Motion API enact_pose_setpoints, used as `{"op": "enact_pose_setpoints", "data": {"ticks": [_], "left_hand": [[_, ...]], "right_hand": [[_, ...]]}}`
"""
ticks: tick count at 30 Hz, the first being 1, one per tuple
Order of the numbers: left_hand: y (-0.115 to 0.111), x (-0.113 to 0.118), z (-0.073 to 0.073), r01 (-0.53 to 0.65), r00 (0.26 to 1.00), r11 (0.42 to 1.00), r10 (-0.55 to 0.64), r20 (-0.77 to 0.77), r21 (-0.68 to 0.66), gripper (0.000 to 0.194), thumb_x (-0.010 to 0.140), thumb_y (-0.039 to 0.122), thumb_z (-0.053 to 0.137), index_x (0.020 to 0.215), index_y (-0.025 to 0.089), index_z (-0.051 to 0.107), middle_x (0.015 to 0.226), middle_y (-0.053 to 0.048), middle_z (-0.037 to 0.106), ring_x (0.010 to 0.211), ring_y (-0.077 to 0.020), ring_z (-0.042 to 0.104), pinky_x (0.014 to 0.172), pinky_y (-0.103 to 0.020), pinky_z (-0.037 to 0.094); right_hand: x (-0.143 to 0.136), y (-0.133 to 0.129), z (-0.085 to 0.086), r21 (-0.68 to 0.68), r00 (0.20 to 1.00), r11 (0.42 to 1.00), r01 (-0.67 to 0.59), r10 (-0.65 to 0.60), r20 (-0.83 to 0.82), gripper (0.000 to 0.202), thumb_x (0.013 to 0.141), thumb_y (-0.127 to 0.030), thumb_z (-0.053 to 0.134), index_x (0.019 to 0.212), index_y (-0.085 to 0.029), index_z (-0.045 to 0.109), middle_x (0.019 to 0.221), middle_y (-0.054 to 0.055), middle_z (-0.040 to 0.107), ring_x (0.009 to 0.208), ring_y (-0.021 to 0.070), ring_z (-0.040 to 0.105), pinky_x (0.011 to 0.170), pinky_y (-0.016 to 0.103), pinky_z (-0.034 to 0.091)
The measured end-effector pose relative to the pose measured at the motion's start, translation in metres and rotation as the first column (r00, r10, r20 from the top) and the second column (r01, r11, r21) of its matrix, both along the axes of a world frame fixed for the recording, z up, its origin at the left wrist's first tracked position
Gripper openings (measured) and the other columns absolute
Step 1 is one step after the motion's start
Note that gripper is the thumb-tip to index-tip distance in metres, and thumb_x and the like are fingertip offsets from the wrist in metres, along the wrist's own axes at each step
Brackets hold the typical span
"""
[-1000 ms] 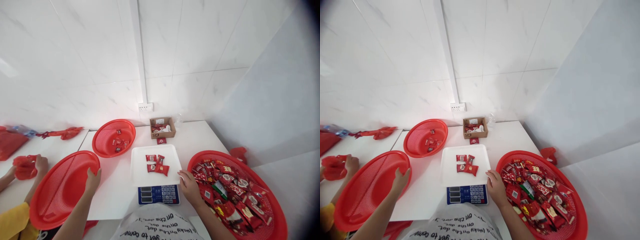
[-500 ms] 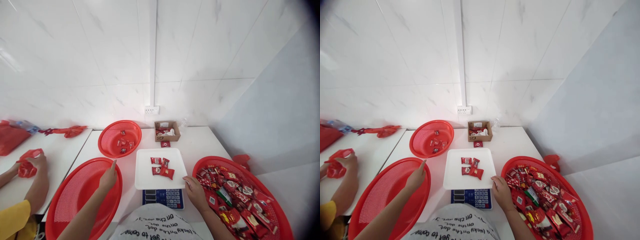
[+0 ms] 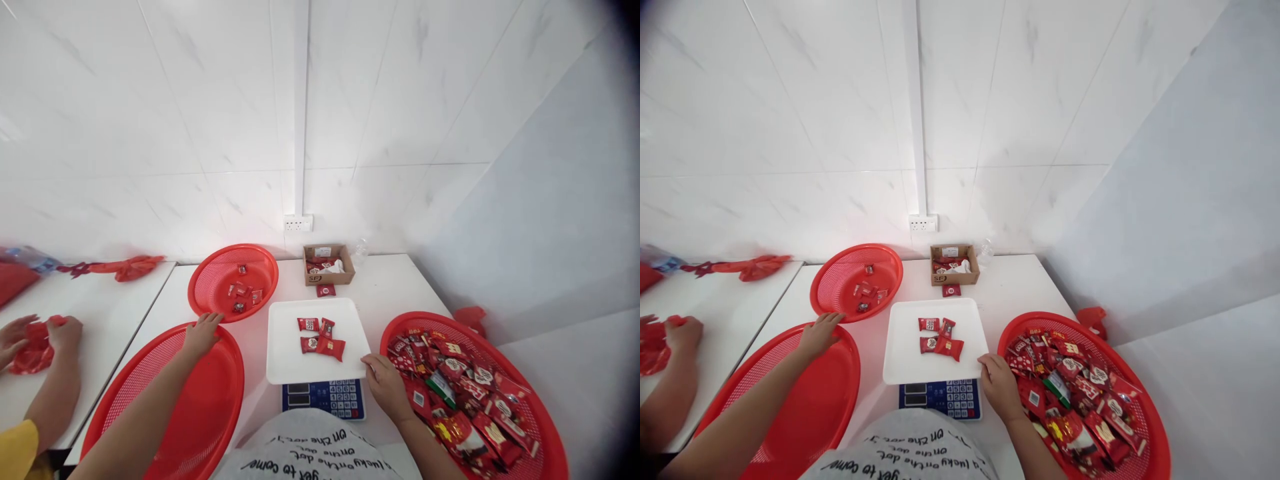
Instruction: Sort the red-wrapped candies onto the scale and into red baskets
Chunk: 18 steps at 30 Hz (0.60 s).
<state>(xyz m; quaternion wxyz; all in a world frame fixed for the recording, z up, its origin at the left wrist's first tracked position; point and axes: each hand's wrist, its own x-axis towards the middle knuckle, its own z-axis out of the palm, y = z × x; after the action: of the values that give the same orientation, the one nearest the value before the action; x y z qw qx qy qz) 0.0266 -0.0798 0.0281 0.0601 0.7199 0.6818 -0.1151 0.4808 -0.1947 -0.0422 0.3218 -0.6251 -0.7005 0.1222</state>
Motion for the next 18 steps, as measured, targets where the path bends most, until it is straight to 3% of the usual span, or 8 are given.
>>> {"op": "enact_pose_setpoints", "data": {"ticks": [8, 18], "left_hand": [[-0.003, -0.042, 0.010, -0.038, 0.999, 0.996, 0.040, 0.017, -0.078, 0.047, 0.075, 0.026, 0.053, 0.122, 0.025, 0.047, 0.131, -0.007, 0.045, 0.128, -0.0220, 0.030, 0.090, -0.035, 0.040], [-0.026, -0.094, 0.012, -0.283, 0.959, 0.956, 0.281, -0.032, -0.084, 0.047, 0.079, 0.039, 0.043, 0.119, 0.015, 0.048, 0.123, -0.014, 0.051, 0.119, -0.0338, 0.040, 0.084, -0.042, 0.042]], "right_hand": [[-0.002, -0.001, 0.004, -0.007, 1.000, 1.000, 0.005, -0.005, -0.016, 0.022, 0.080, -0.016, 0.041, 0.084, -0.020, 0.062, 0.085, 0.008, 0.064, 0.084, 0.0212, 0.060, 0.079, 0.038, 0.049], [-0.001, 0.000, 0.000, -0.010, 1.000, 1.000, 0.005, -0.005, 0.015, 0.021, 0.081, -0.016, 0.041, 0.085, -0.019, 0.061, 0.087, 0.008, 0.064, 0.085, 0.0205, 0.059, 0.081, 0.036, 0.048]]}}
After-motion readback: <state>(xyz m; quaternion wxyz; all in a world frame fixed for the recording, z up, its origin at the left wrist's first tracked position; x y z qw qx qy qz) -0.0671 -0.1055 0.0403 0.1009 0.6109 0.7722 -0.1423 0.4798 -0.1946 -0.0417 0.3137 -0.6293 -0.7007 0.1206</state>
